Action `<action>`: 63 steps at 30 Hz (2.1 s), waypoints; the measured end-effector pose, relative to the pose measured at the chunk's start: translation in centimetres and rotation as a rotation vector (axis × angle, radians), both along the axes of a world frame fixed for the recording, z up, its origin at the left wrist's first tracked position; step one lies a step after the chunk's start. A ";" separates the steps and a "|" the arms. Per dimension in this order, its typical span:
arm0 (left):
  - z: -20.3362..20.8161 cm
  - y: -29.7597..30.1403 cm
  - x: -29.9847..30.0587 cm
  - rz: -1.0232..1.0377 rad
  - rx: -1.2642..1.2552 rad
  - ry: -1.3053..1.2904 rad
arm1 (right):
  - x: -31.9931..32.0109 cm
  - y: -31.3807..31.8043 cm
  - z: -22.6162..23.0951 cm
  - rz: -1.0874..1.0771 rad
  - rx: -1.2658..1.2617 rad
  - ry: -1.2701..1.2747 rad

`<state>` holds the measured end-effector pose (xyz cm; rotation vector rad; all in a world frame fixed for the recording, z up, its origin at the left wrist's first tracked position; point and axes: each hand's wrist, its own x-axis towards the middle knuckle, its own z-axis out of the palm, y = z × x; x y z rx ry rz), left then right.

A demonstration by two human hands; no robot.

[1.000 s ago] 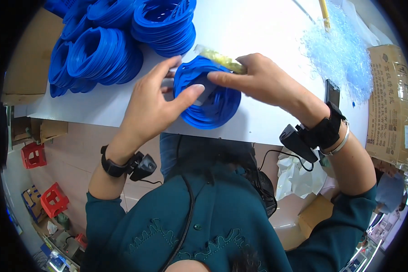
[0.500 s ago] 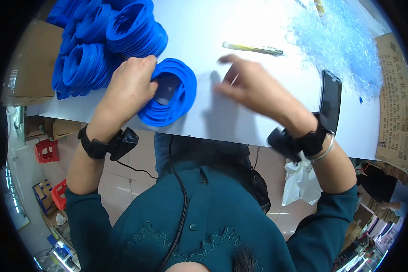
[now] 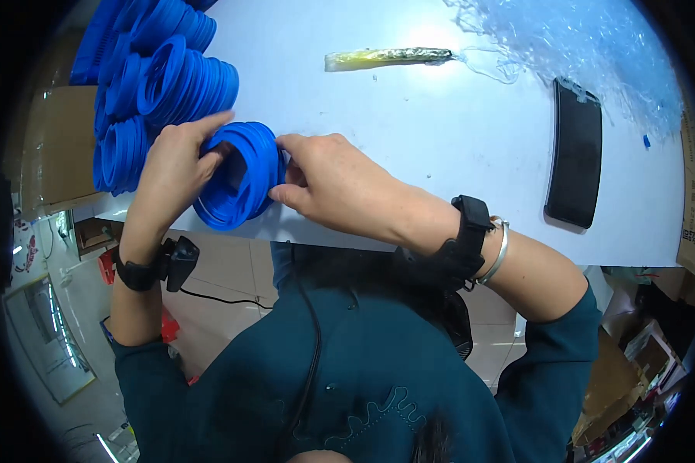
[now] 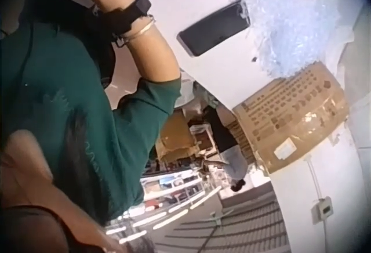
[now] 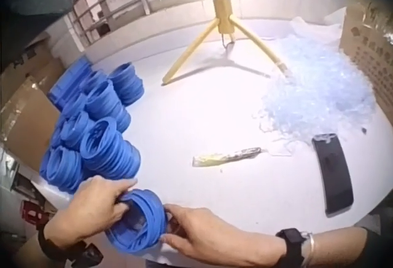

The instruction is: The person joins the ends of blue plastic rings using a handheld tool and then places the rings into a cardboard box. After opening another box with shears, they continue placing more blue plastic rings inside it.

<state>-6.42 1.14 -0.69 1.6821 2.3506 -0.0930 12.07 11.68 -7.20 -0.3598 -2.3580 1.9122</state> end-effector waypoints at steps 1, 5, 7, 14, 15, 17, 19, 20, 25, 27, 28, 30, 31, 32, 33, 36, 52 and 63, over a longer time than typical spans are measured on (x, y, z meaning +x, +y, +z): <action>-0.2 0.0 0.1 -0.056 0.116 0.000 | 0.1 0.0 -0.2 -0.011 0.054 0.039; -0.3 0.5 0.1 -0.103 0.232 -0.075 | 0.0 -1.1 -0.8 -0.056 0.275 0.124; 0.0 0.9 -0.1 0.040 0.011 -0.209 | 0.0 -1.3 -1.0 -0.080 0.357 0.143; -0.7 0.8 0.0 0.044 0.017 -0.224 | 0.7 -1.4 -1.1 -0.107 0.263 0.138; -0.8 0.8 -0.1 0.056 -0.007 -0.259 | 0.7 -1.3 -1.2 -0.112 0.260 0.139; -1.3 0.8 0.1 0.032 0.058 -0.218 | 0.5 -1.4 -1.6 -0.132 0.277 0.141; -1.8 0.7 0.3 -0.010 0.195 -0.141 | 0.0 -1.3 -1.9 -0.146 0.285 0.144; -2.1 0.7 0.3 -0.014 0.195 -0.140 | -0.4 -1.2 -2.1 -0.140 0.265 0.140; -2.5 0.9 0.2 -0.077 0.149 -0.022 | -0.4 -0.5 -2.1 -0.164 0.169 0.131; -2.4 1.1 0.0 -0.035 0.172 -0.119 | -0.3 -0.3 -2.0 -0.180 0.140 0.129; -2.4 1.2 0.0 -0.035 0.171 -0.118 | -0.3 -0.1 -1.9 -0.164 0.080 0.107; -2.7 1.5 0.1 -0.084 0.239 -0.060 | -0.3 0.5 -1.7 -0.134 -0.037 0.061; -2.8 1.7 0.1 -0.109 0.273 -0.031 | -0.4 0.7 -1.5 -0.135 -0.037 0.060; -2.9 1.9 0.2 -0.110 0.272 -0.032 | -0.5 0.8 -1.4 -0.117 -0.061 0.027; -2.9 2.1 0.2 -0.098 0.240 -0.024 | -0.6 0.9 -1.3 -0.098 -0.084 -0.007; -2.7 2.2 0.2 -0.072 0.169 -0.007 | -0.6 1.5 -1.2 -0.057 -0.069 -0.045; -2.9 1.5 -0.5 -0.097 0.317 -0.159 | -5.2 3.4 -2.6 -0.114 0.452 0.293; -3.5 1.6 -0.9 -0.117 0.335 -0.237 | -1.2 9.9 -0.2 -0.528 0.685 0.377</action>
